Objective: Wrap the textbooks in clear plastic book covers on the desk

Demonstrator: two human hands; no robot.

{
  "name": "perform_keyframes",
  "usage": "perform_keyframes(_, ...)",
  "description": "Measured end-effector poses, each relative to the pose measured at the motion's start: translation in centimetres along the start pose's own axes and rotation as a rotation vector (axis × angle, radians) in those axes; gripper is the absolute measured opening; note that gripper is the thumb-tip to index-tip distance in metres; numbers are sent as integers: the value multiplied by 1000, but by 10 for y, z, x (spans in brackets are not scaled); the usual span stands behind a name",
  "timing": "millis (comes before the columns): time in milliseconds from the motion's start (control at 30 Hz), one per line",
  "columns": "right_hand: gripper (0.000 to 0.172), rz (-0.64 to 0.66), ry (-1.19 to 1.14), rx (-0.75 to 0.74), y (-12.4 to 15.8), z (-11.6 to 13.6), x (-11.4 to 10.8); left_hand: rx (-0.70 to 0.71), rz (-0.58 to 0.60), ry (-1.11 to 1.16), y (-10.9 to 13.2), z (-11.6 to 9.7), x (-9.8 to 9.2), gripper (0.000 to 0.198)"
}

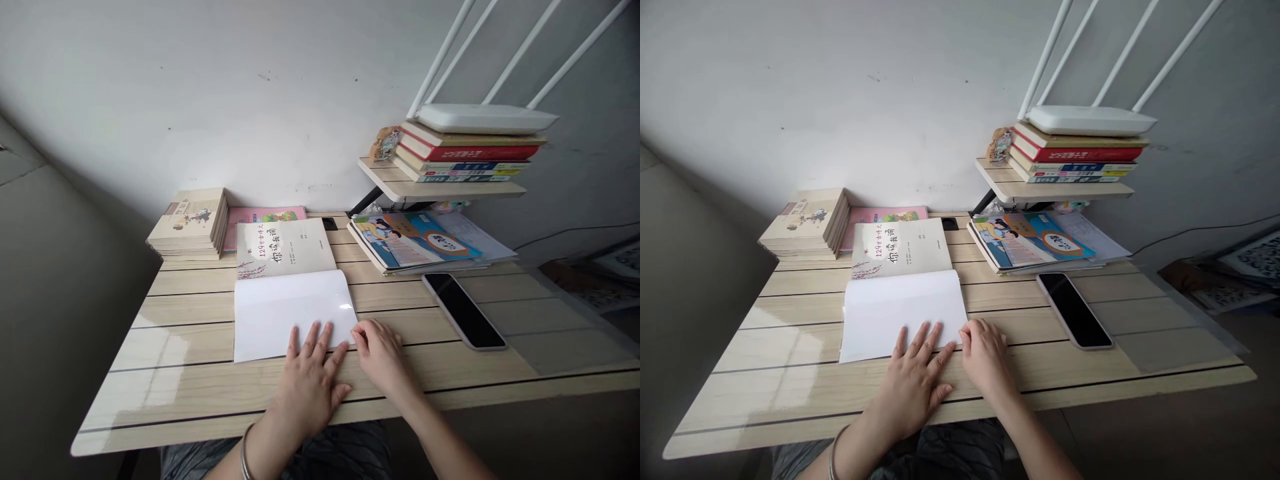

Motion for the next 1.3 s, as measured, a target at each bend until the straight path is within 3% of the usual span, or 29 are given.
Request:
perform_keyframes(200,16,13,63,5,-1,4,0,-3,1,-13,-1,0,0,59)
perform_keyframes(467,9,-115,103,57,2,11,-1,-8,-6,-3,-1,0,-2,61)
perform_keyframes(633,32,-133,143,141,2,11,-2,-11,-21,-9,-1,1,-1,63)
perform_keyframes(867,24,-75,261,178,5,-10,-7,-6,-33,-34,10,10,-7,58)
perform_keyframes(967,24,-88,267,146,6,-4,-7,-13,-30,-36,14,12,-9,57)
perform_keyframes(1133,41,-105,215,90,10,21,-1,-24,-22,-30,12,10,-9,59)
perform_keyframes(1300,34,-84,225,133,12,11,1,-100,-18,-21,25,22,-15,49)
Point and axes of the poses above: each hand's wrist, its own y-axis away from the middle knuckle, its own x-axis out of the palm, z = x × y, the point moved 5 cm from there along -y, towards the middle knuckle, and after that the axes turned 1 degree about -x, right-handed, at the moved point
